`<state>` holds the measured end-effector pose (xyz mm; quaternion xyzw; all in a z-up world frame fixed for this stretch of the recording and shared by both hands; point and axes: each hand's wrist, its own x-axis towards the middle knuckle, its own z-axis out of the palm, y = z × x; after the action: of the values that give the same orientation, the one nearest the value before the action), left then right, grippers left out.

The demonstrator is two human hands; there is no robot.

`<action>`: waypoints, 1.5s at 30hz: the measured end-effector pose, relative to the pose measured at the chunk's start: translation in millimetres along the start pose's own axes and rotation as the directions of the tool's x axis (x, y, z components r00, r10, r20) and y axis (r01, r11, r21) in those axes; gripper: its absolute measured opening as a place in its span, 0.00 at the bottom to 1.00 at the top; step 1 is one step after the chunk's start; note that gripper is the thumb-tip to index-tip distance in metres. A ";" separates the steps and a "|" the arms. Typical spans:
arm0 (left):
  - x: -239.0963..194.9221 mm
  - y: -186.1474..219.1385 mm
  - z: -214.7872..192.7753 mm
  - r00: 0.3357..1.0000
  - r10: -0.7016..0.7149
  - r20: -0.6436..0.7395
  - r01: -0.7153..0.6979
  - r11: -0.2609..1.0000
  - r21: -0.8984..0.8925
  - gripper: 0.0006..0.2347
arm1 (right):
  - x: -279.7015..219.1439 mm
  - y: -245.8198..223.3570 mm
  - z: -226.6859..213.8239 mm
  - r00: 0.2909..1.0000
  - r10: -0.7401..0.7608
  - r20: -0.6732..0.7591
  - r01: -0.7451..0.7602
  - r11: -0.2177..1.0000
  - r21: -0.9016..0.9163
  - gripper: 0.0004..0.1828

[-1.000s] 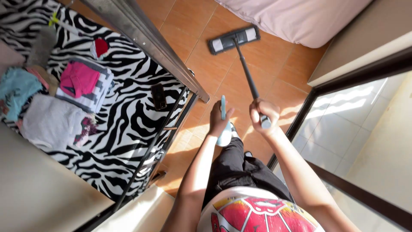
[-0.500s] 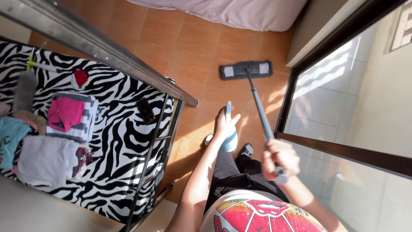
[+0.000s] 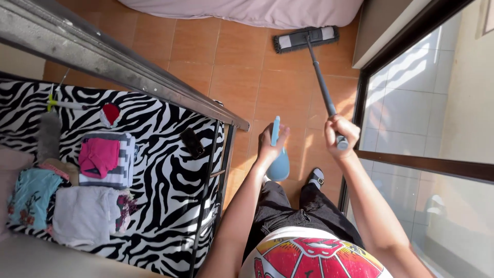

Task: The person mops the tiled floor of a bedroom using a spray bottle and a flat mop. They move around the room, cleaning the area between a bunk bed and a single bed, and near a glass door. After mopping, they pick up a dustpan and a duster from the bed and place them in a trash bin.

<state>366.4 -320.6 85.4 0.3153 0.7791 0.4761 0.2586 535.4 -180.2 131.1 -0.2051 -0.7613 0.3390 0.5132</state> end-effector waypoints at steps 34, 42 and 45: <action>30.1 -76.7 7.5 0.866 -0.497 0.057 0.480 0.858 0.182 0.18 | 4.2 -106.5 -21.2 0.991 0.092 -0.100 -0.090 0.996 0.022 0.20; 22.1 -66.0 18.9 0.866 -0.480 0.136 0.465 0.876 0.128 0.20 | -1.3 -105.4 -24.6 0.994 0.087 -0.065 -0.088 0.996 -0.020 0.18; 26.0 -78.7 29.9 0.867 -0.478 0.140 0.454 0.874 0.173 0.20 | -3.8 -103.6 -25.6 0.995 0.085 -0.060 -0.086 0.996 -0.022 0.19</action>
<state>350.8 -311.6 -0.9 0.1757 0.8359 0.3160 0.4129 564.1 -246.0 210.2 -0.2539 -0.7404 0.3450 0.5180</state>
